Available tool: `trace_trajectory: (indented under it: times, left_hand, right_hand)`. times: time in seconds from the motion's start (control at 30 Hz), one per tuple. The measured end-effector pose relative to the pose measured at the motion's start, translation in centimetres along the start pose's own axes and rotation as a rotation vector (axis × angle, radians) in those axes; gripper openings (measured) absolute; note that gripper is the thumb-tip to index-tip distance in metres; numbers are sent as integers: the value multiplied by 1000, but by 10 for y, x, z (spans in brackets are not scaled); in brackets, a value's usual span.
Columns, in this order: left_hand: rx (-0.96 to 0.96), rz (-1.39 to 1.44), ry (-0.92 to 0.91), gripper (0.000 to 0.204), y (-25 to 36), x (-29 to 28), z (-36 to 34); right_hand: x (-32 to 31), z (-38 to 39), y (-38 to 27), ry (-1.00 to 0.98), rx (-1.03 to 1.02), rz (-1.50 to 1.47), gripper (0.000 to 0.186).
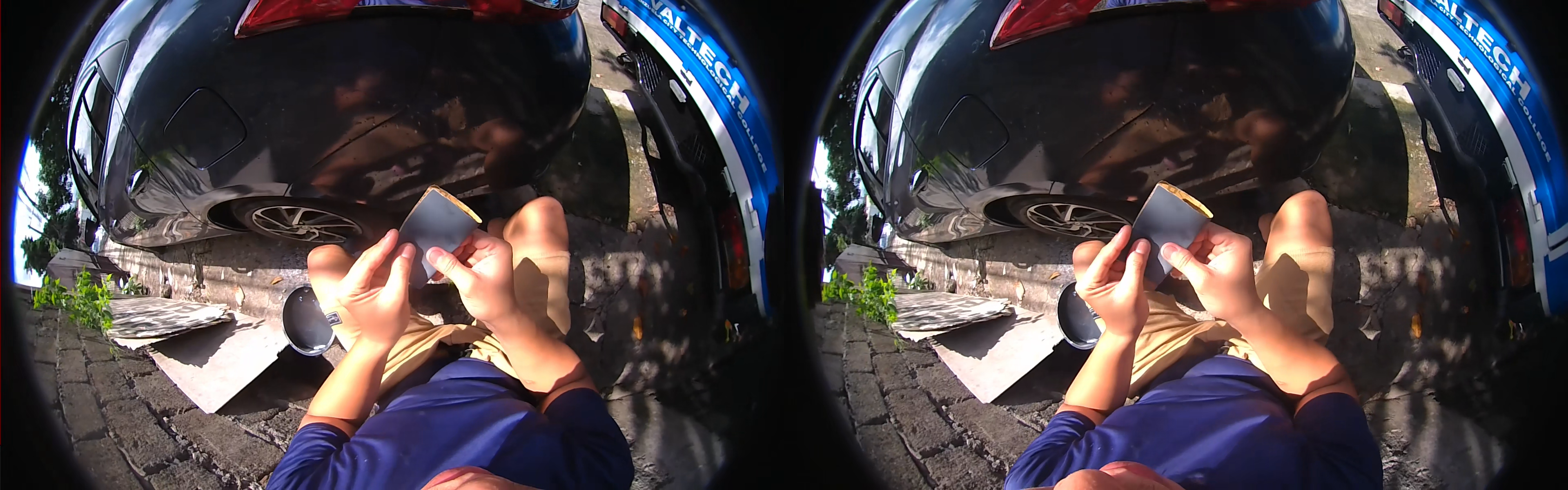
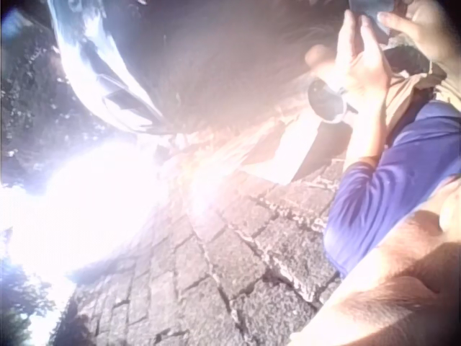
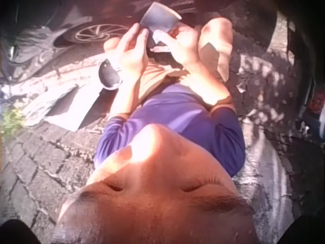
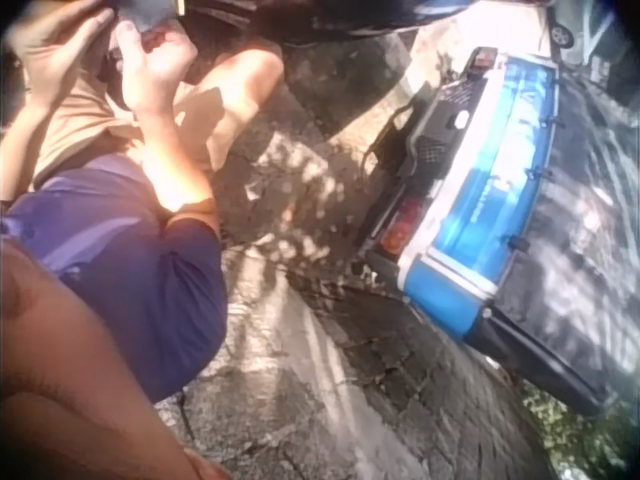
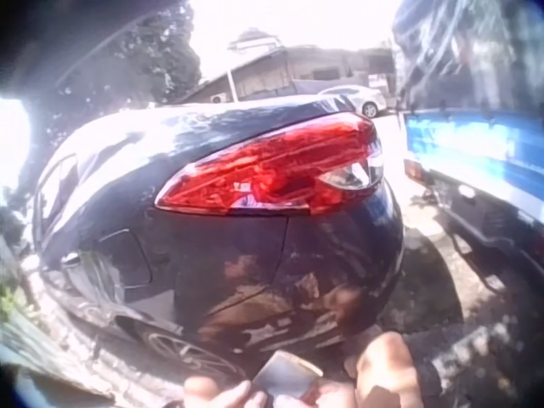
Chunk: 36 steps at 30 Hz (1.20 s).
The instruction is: Wet sanding the rear bumper of a black car to prepare it for further detailing or painting.
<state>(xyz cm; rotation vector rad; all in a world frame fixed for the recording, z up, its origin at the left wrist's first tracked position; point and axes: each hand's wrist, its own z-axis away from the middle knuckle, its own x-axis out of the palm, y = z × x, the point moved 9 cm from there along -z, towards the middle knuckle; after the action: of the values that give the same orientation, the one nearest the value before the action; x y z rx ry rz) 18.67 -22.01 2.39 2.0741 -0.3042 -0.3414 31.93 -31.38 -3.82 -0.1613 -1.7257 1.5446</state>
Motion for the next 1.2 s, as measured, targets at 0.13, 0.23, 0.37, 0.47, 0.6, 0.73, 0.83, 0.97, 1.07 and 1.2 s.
trace_trajectory:
  times: [0.13,0.23,0.37,0.47,0.6,0.73,0.83,0.97,1.07,1.2]
  left_hand:
    - [1,49,17,32,-5,-1,-1]
    - [-93,117,32,30,-11,-4,-3]
    - [-157,158,35,27,-16,-5,-5]
    - [-138,132,24,27,-15,-4,-6]
    - [-142,201,13,26,-17,-1,-5]
    - [-181,194,20,25,-21,-3,-3]
    - [-150,210,-12,30,-18,-2,-4]
    - [-161,194,-47,28,-17,3,-6]
    - [-264,248,-45,27,-21,3,-10]
    - [-125,151,-125,29,-9,10,-17]
  right_hand:
    - [0,-3,-2,2,-74,-19,10]
    - [-4,-4,-16,56,-87,-29,11]
    - [-7,-6,-13,18,-53,-20,12]
    - [-7,-5,-12,35,-60,-46,11]
    - [-10,-3,-9,40,-101,-77,11]
    - [-6,-7,-23,75,-156,-60,12]
    - [-18,-11,-28,107,-216,-44,13]
    - [-27,-14,-21,68,-234,-38,17]
    - [-27,-17,-32,98,-234,-17,20]
    - [-39,-13,-30,20,-270,100,23]
